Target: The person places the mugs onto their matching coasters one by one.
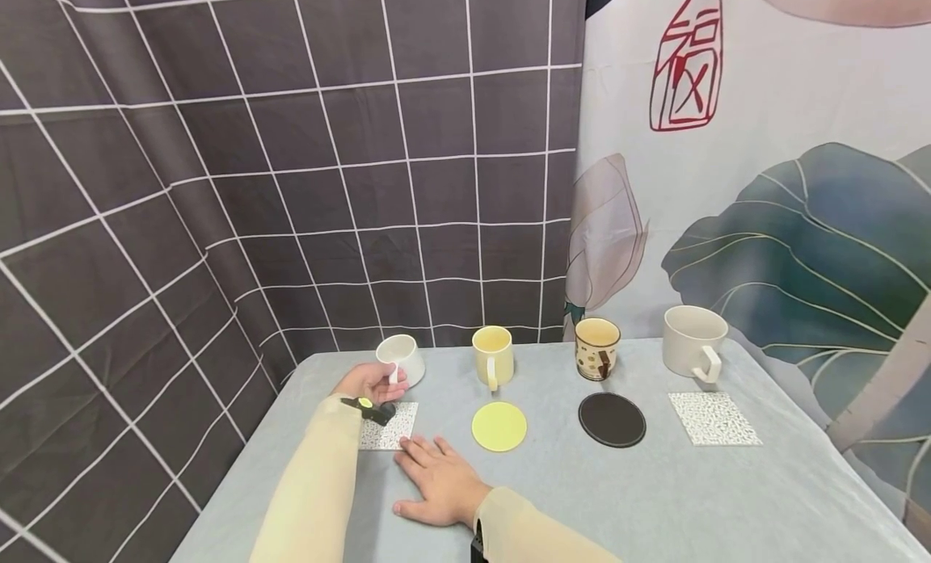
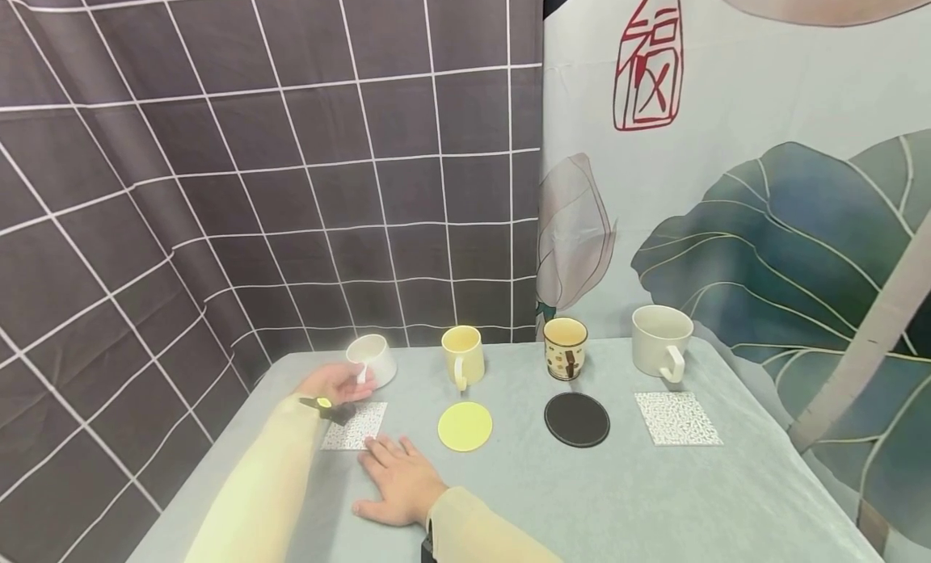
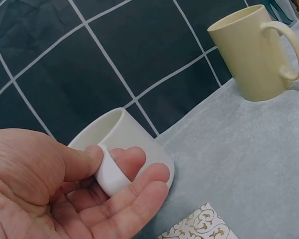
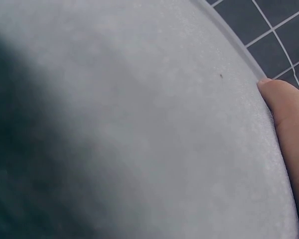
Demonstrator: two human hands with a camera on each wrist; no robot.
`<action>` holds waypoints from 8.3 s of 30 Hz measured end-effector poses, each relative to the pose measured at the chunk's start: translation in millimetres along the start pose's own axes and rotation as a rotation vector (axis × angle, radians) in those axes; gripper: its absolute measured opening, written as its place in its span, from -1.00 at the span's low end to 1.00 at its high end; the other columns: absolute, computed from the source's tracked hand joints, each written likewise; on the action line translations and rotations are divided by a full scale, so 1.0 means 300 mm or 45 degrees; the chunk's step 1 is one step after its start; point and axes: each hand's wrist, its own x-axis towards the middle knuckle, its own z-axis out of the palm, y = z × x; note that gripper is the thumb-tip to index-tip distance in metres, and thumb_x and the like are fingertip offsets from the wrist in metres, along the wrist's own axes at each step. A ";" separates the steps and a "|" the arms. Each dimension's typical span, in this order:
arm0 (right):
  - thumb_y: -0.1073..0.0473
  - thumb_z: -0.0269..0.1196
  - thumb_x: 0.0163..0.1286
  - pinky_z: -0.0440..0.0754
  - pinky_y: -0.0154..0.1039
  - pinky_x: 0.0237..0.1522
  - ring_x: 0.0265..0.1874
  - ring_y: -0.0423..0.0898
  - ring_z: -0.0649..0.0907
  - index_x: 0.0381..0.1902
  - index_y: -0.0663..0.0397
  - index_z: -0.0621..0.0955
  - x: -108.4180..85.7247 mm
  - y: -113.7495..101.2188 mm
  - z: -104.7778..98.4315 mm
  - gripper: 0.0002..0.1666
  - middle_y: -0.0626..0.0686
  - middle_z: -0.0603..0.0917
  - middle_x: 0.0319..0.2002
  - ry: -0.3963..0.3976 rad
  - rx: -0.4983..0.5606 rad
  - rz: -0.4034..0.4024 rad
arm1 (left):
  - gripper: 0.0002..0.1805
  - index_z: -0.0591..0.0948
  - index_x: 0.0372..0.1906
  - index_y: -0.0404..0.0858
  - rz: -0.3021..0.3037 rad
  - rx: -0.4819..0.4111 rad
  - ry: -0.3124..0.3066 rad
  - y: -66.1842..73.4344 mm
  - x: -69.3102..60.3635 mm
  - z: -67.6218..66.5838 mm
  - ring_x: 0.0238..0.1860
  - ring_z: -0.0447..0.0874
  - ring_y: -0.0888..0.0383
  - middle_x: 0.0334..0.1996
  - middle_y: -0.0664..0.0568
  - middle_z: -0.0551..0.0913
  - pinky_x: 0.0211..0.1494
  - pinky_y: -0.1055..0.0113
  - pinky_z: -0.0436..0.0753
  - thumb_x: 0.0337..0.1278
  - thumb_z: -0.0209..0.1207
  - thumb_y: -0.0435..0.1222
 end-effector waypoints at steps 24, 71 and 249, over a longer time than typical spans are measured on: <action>-0.50 -0.10 0.45 0.26 0.04 0.48 0.51 -0.05 0.29 0.50 -0.09 0.39 -0.002 0.001 0.004 -0.10 -0.03 0.30 0.54 0.011 0.010 -0.008 | -0.82 0.40 0.01 -0.53 0.130 -0.058 -0.068 0.018 -0.038 0.002 -0.30 0.78 0.04 -0.34 -0.11 0.64 0.02 0.20 0.74 0.51 -0.05 -0.45; -0.51 -0.11 0.45 0.19 0.03 0.51 0.53 -0.07 0.24 0.53 -0.08 0.35 -0.001 0.002 -0.010 -0.08 -0.04 0.25 0.56 -0.051 0.075 0.019 | -0.68 0.48 0.11 -0.56 0.194 0.173 0.008 -0.121 -0.306 -0.129 -0.34 0.80 0.12 -0.32 -0.06 0.74 -0.11 0.24 0.77 0.58 -0.06 -0.33; 0.05 0.08 0.57 0.68 -0.04 0.02 0.00 0.10 0.67 0.32 0.26 0.53 -0.051 0.484 -0.254 -0.48 0.23 0.69 0.01 0.271 1.129 1.012 | -0.50 0.44 0.47 0.04 0.826 1.703 0.130 -0.439 -0.097 0.341 0.56 -0.04 -0.35 0.54 -0.36 0.11 0.53 -0.26 0.01 0.58 -0.19 -0.07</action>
